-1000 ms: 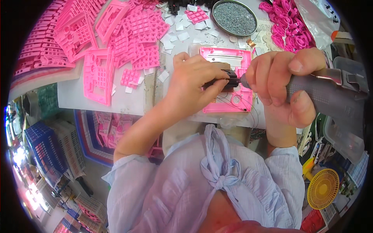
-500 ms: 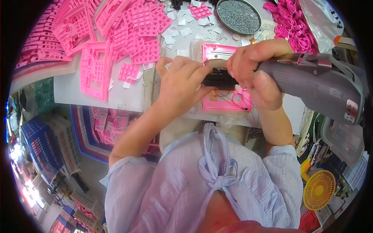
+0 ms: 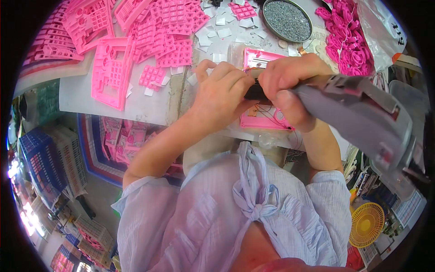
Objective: Assembling a toy electronic device by installing circuit boards and internal components into a plastic casing and securing them with screws.
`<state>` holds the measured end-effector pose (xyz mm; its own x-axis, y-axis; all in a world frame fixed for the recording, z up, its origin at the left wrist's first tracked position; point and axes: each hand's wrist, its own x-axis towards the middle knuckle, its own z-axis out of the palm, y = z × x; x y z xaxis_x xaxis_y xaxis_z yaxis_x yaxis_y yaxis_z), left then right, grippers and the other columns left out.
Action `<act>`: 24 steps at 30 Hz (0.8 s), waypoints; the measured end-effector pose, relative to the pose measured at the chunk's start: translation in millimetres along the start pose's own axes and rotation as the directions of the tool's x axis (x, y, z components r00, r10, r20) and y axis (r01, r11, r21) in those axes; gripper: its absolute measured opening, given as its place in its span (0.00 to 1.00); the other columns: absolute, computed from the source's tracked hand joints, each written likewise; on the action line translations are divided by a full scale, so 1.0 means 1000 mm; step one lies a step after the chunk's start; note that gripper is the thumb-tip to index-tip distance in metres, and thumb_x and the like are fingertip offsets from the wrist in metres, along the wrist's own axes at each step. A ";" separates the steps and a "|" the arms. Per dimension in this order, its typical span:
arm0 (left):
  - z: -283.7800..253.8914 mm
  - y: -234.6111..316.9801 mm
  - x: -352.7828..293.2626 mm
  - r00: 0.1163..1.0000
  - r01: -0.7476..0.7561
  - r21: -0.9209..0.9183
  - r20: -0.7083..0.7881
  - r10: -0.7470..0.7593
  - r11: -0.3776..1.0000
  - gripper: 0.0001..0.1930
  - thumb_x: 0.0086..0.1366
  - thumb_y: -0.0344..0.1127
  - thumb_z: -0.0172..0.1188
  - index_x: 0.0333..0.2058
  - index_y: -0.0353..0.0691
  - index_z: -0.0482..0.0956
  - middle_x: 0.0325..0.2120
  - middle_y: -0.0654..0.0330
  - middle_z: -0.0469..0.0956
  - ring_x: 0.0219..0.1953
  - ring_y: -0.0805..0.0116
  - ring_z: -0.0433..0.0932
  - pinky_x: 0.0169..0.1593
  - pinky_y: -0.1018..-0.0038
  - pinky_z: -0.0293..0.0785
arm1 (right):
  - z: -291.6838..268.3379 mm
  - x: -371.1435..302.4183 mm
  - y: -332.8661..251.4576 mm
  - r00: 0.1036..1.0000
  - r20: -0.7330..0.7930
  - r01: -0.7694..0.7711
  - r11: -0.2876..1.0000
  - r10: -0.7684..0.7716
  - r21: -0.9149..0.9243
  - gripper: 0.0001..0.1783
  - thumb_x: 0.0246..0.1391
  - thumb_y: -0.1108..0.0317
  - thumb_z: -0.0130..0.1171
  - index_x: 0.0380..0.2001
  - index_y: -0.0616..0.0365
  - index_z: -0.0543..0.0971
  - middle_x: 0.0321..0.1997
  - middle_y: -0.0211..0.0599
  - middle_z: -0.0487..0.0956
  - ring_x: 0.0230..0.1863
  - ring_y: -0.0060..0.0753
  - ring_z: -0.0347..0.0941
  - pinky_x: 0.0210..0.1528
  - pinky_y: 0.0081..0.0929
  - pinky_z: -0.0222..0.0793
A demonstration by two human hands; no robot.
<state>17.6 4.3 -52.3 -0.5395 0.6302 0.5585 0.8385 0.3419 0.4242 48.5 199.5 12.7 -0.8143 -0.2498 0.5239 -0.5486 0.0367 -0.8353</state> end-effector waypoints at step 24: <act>0.015 0.009 0.012 0.951 0.296 -0.095 0.127 -0.283 0.950 0.33 0.56 0.48 0.71 0.58 0.39 0.75 0.46 0.61 0.78 0.52 0.60 0.71 0.59 0.55 0.54 | -0.080 -0.004 0.027 0.656 -0.079 -0.656 0.515 0.751 -0.552 0.23 0.64 0.51 0.57 0.35 0.63 0.84 0.22 0.43 0.79 0.24 0.41 0.74 0.31 0.34 0.69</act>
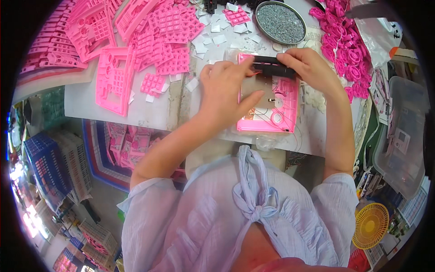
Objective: Assembling a toy electronic device by installing circuit boards and internal components into a plastic casing and securing them with screws.
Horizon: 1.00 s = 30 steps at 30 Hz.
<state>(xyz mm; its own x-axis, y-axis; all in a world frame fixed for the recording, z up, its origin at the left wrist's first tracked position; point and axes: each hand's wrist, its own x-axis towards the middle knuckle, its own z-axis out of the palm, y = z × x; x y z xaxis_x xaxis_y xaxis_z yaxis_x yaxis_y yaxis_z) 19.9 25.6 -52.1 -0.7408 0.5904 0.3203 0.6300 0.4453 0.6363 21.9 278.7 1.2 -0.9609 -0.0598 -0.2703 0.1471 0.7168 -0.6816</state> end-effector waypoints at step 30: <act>0.067 -0.045 0.196 0.962 -0.135 0.498 0.272 -0.006 0.856 0.09 0.59 0.38 0.60 0.33 0.49 0.89 0.38 0.59 0.86 0.49 0.59 0.78 0.55 0.53 0.62 | 0.036 0.006 0.053 0.827 -0.220 0.544 0.836 -0.517 0.080 0.18 0.48 0.68 0.72 0.44 0.58 0.82 0.53 0.37 0.82 0.50 0.41 0.77 0.54 0.36 0.75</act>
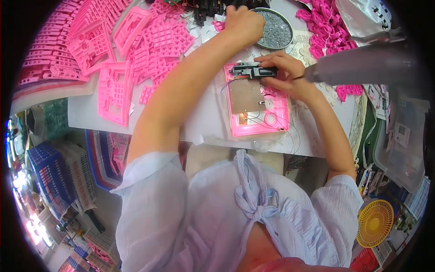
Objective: Assembling a toy electronic device by installing circuit boards and internal components into a plastic casing and securing them with screws.
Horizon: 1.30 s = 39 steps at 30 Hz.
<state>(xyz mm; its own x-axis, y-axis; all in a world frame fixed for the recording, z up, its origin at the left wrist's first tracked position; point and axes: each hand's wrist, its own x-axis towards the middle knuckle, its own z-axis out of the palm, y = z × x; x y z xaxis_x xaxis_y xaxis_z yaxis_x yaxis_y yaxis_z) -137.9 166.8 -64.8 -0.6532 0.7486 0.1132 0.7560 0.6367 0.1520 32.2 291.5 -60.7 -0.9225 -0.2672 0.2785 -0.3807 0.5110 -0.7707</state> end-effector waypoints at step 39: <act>-0.041 0.046 -0.147 0.925 -0.127 -0.239 -0.378 0.029 0.963 0.14 0.53 0.41 0.73 0.39 0.51 0.84 0.39 0.72 0.81 0.49 0.68 0.75 0.60 0.47 0.50 | -0.013 0.032 -0.074 0.825 -0.564 0.390 0.673 0.049 0.629 0.15 0.61 0.75 0.53 0.51 0.56 0.71 0.18 0.27 0.61 0.18 0.22 0.57 0.21 0.29 0.59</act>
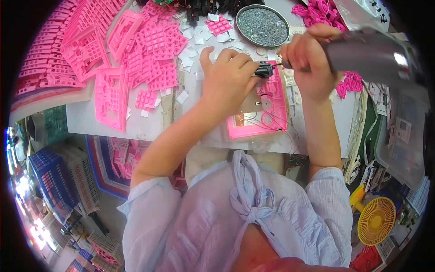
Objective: Assembling a toy electronic device by installing circuit boards and internal components into a plastic casing and securing them with screws.
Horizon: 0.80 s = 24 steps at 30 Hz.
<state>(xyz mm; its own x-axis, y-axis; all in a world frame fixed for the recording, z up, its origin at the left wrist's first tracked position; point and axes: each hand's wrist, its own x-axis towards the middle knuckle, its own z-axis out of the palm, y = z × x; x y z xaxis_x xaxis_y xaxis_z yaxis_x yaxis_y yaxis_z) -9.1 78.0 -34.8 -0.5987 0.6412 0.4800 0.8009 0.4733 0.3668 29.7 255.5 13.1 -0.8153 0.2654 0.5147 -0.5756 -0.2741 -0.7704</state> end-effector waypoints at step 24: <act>-0.172 -0.044 -0.064 0.914 0.378 -0.348 0.288 -0.286 0.858 0.37 0.54 0.24 0.65 0.64 0.32 0.65 0.62 0.50 0.69 0.64 0.57 0.69 0.68 0.62 0.62 | -0.203 0.030 -0.050 0.944 -0.178 -0.240 0.210 0.277 -0.948 0.17 0.65 0.61 0.60 0.50 0.60 0.82 0.50 0.41 0.84 0.50 0.37 0.82 0.50 0.31 0.76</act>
<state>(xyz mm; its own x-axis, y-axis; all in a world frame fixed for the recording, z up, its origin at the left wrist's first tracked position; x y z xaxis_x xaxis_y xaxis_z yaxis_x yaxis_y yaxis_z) -7.7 -87.7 55.0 -0.7741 0.6243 0.1044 0.4579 0.4385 0.7734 46.7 464.7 -8.8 -0.9179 0.3393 0.2058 0.1350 0.7547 -0.6420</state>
